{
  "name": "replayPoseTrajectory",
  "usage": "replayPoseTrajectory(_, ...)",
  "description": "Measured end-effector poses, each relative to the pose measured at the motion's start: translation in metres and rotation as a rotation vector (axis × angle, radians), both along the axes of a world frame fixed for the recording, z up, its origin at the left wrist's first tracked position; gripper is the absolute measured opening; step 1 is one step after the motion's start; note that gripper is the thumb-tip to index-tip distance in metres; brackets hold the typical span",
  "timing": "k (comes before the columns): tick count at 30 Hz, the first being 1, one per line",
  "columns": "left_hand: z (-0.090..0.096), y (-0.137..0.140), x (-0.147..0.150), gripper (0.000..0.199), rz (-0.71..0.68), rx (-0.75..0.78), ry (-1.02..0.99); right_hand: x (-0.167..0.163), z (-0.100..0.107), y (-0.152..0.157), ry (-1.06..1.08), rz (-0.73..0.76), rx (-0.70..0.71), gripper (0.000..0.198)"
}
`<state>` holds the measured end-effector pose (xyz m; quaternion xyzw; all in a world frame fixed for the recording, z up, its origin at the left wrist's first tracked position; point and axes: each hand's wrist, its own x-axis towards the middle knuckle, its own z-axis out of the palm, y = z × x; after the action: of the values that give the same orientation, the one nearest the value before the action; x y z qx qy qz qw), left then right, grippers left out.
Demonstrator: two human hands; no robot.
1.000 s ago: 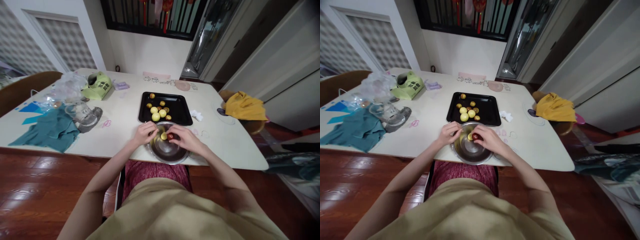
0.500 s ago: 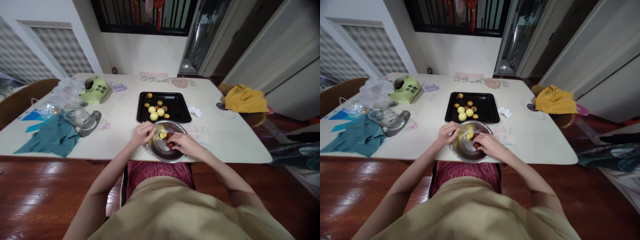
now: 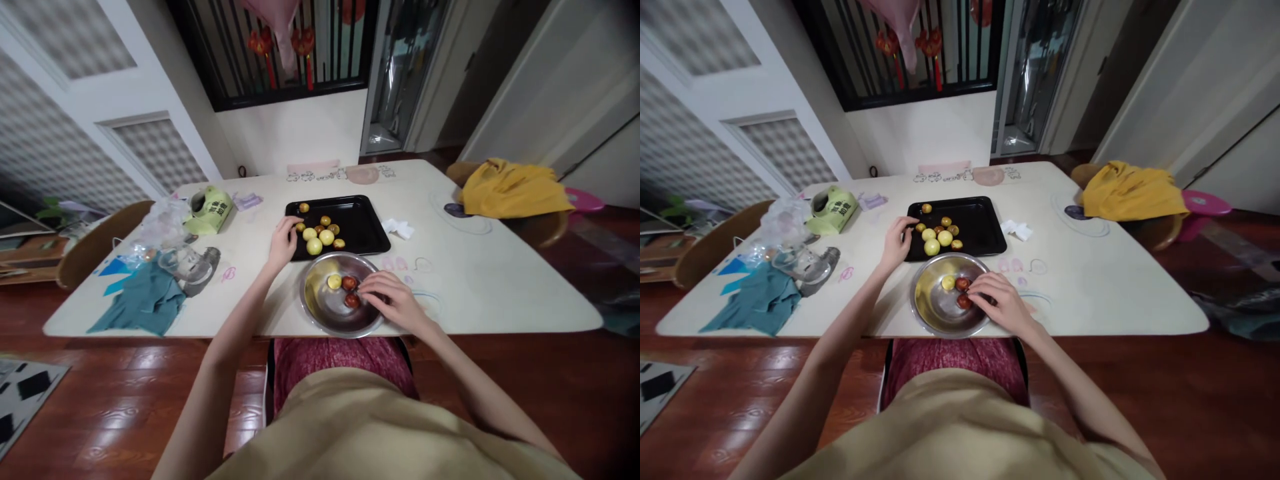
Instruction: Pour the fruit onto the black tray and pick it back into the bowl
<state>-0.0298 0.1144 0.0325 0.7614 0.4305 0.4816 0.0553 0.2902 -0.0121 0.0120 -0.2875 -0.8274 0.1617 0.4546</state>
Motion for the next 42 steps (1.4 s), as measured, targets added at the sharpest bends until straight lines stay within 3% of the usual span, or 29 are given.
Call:
replayPoseTrajectory(5,0.013,0.087,-0.002,0.055,0.089,-0.248,0.312,-0.009,-0.017,-0.005,0.175,-0.1,0.022,0.025)
replayPoseTrajectory(9,0.014,0.128,0.006,0.054,0.108,-0.353,0.471,-0.012,-0.024,-0.007,0.237,-0.122,0.037,0.031)
replayPoseTrajectory(16,0.008,0.159,0.012,0.034,0.137,-0.41,0.585,-0.013,-0.021,-0.012,0.231,-0.117,0.101,0.031)
replayPoseTrajectory(23,0.008,0.168,0.012,0.032,0.172,-0.443,0.626,-0.014,-0.021,-0.012,0.241,-0.136,0.125,0.03)
replayPoseTrajectory(28,0.01,0.157,0.014,0.024,0.153,-0.439,0.594,-0.015,-0.022,-0.011,0.24,-0.15,0.126,0.031)
replayPoseTrajectory(33,0.029,0.129,0.013,0.026,0.115,-0.339,0.508,-0.016,-0.024,-0.009,0.242,-0.148,0.166,0.031)
replayPoseTrajectory(37,0.046,0.07,0.021,0.027,-0.038,-0.186,0.277,-0.016,-0.025,-0.008,0.251,-0.142,0.171,0.031)
replayPoseTrajectory(42,0.056,-0.038,0.038,0.025,-0.233,-0.185,0.17,-0.016,-0.024,-0.008,0.256,-0.151,0.161,0.032)
